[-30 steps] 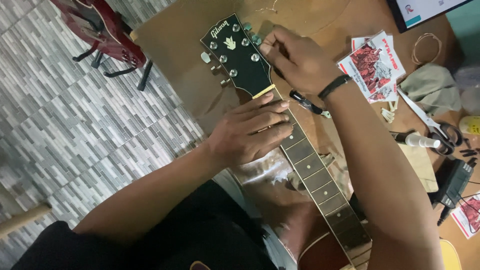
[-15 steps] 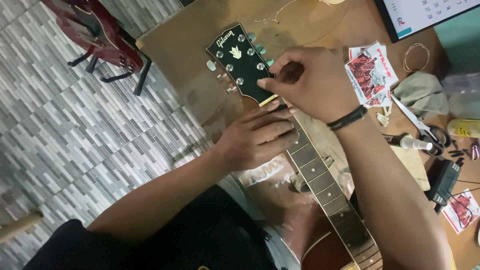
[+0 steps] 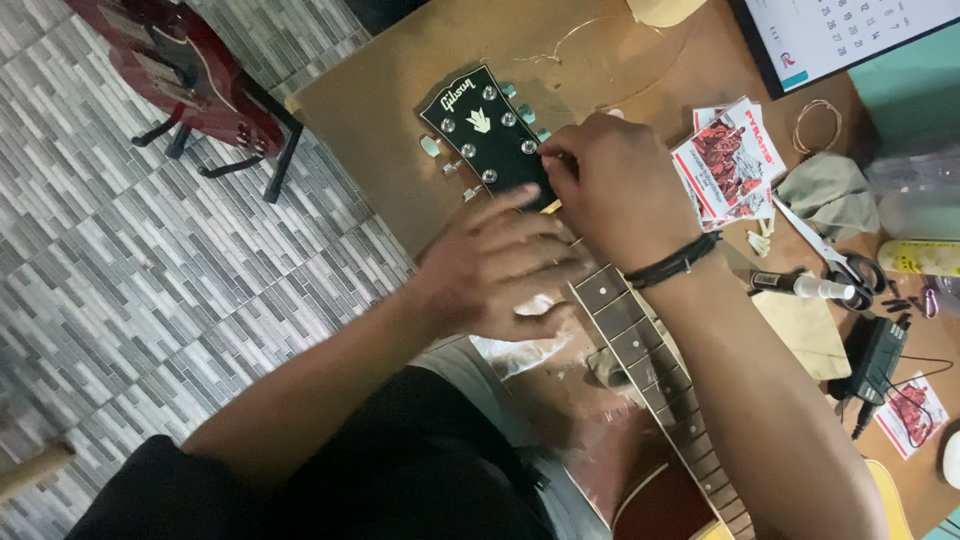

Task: The person replaces a guitar string by threading it through the tuning peg, winding it, and securing it. They then open a new package of guitar strings to prepare for the next step.

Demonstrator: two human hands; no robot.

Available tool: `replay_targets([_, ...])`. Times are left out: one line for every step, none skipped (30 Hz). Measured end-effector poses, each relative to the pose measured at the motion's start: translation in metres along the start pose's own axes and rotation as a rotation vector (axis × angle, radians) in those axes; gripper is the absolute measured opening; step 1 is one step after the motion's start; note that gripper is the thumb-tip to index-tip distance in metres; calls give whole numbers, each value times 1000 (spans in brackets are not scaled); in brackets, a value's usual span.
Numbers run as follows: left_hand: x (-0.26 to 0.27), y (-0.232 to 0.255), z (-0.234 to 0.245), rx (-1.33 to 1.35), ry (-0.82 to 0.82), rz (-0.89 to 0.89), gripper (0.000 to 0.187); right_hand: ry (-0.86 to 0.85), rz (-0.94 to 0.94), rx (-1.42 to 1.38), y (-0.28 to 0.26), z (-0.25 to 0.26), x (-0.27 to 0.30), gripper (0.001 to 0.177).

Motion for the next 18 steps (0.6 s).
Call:
replay_targets([9, -15, -1, 2, 0, -1, 28, 1, -2, 1, -6, 3, -1, 17])
replay_targets([17, -33, -3, -106, -5, 32, 23, -47, -70, 11, -8, 3, -1, 17])
replay_targets([25, -50, -4, -216, -8, 64, 19, -94, -137, 22, -10, 4, -1, 18])
replay_targets([22, -60, -6, -215, -6, 62, 19, -91, -138, 24, -11, 6, 0, 18])
replay_targets([19, -76, -9, -137, -59, 189, 17, -77, -97, 40, -14, 7, 0, 16])
replay_targets([18, -92, -12, -59, -110, 316, 17, -63, -56, 55, -18, 9, 1, 15])
replay_targets([11, -95, -7, -61, -107, 314, 17, -61, -53, 57, -17, 9, 0, 15])
replay_targets([3, -95, -5, 15, -150, 272, 15, -71, -58, 39, -16, 8, 0, 15])
replay_targets([-3, -94, -2, 94, -194, 230, 12, -81, -64, 21, -15, 7, 0, 16])
replay_targets([-8, -92, 1, 94, -192, 229, 12, -81, -64, 23, -18, 11, 0, 16])
replay_targets([-11, -92, 1, 131, -231, 281, 11, -104, -85, -23, -20, 14, 0, 14])
replay_targets([-14, -91, 1, 169, -270, 334, 10, -127, -106, -68, -22, 16, 1, 15])
replay_targets([-13, -90, 0, 172, -269, 334, 10, -128, -109, -67, -22, 18, 1, 15])
replay_targets([-11, -91, -1, 149, -278, 354, 11, -137, -141, -108, -22, 20, 2, 16])
replay_targets([-10, -92, -2, 124, -286, 372, 13, -146, -170, -149, -21, 21, 2, 17])
replay_targets([-9, -92, -3, 125, -284, 372, 13, -146, -171, -148, -22, 23, 3, 17])
replay_targets([-8, -92, -3, 116, -286, 364, 13, -150, -195, -182, -22, 23, 3, 17])
replay_targets([-6, -92, -2, 106, -287, 356, 14, -154, -219, -216, -23, 23, 4, 18])
Point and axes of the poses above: each hand's wrist, its own x-axis away from the middle knuckle, its own z-axis out of the back of the hand, y = z × x, the point moved 5 cm from there along -x, towards the middle knuckle, and after that the axes turned 11 degrees about -x, right-handed, at the moved point
